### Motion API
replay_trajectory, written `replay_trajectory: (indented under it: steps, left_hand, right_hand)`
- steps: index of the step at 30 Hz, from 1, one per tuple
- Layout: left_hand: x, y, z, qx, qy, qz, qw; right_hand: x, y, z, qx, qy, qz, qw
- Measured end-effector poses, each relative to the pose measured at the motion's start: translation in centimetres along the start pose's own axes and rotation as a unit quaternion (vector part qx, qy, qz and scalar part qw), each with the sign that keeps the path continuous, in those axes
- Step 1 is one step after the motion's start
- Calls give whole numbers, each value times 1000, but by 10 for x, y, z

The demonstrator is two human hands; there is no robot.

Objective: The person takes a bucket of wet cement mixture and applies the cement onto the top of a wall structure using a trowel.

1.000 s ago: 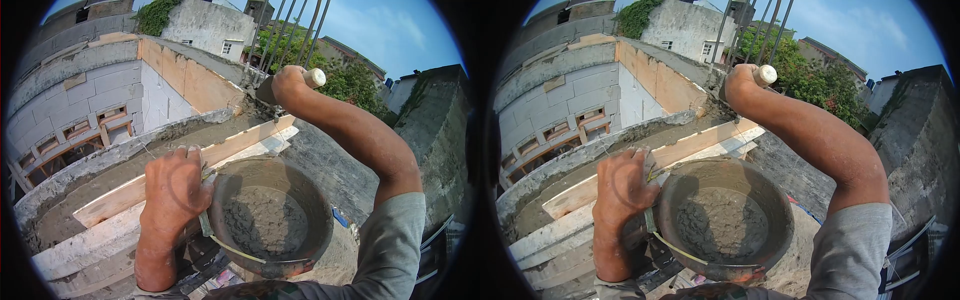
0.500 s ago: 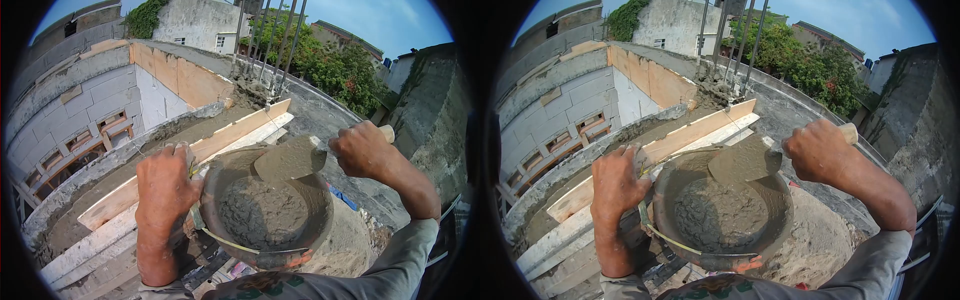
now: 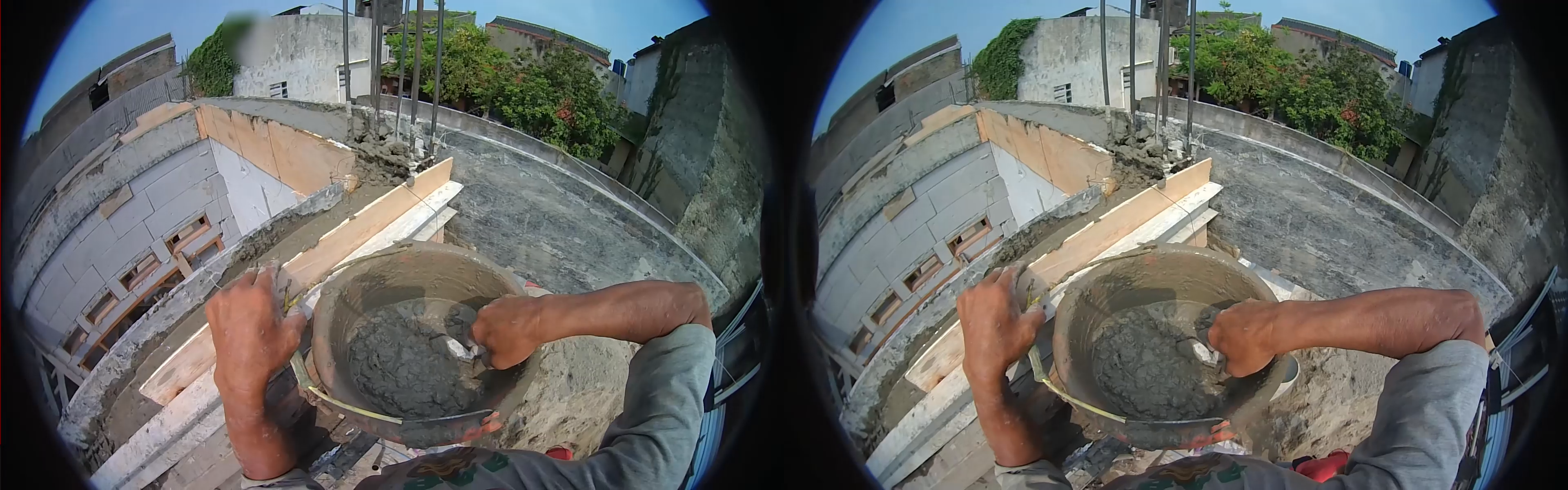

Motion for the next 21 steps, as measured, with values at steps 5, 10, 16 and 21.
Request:
replay_trajectory:
  steps: [5, 10, 16, 21]
  left_hand:
    - [-2, -2, 1, -8, -15, -25, 1000]
    - [-2, -2, 0, 9, -17, -18, 1000]
    - [-1, -1, -1, 9, -10, -13, 1000]
    - [-1, -2, 0, 11, -6, -14, 1000]
  right_hand:
    - [-4, -2, 5, -25, -31, 21, 999]
    - [16, -10, 20, -116, -72, 24, 990]
    - [41, -22, 39, -237, -64, 55, 968]
    - [86, -48, 62, -300, 38, 138, 943]
Point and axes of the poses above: each hand's wrist, its own x-axis away from the middle knuckle, its own y-axis out of the palm, z = x × y, the point moved 6 cm from there along -x, towards the middle knuckle, and after that the axes turned 5 degrees about -z, right-handed, at the moved point
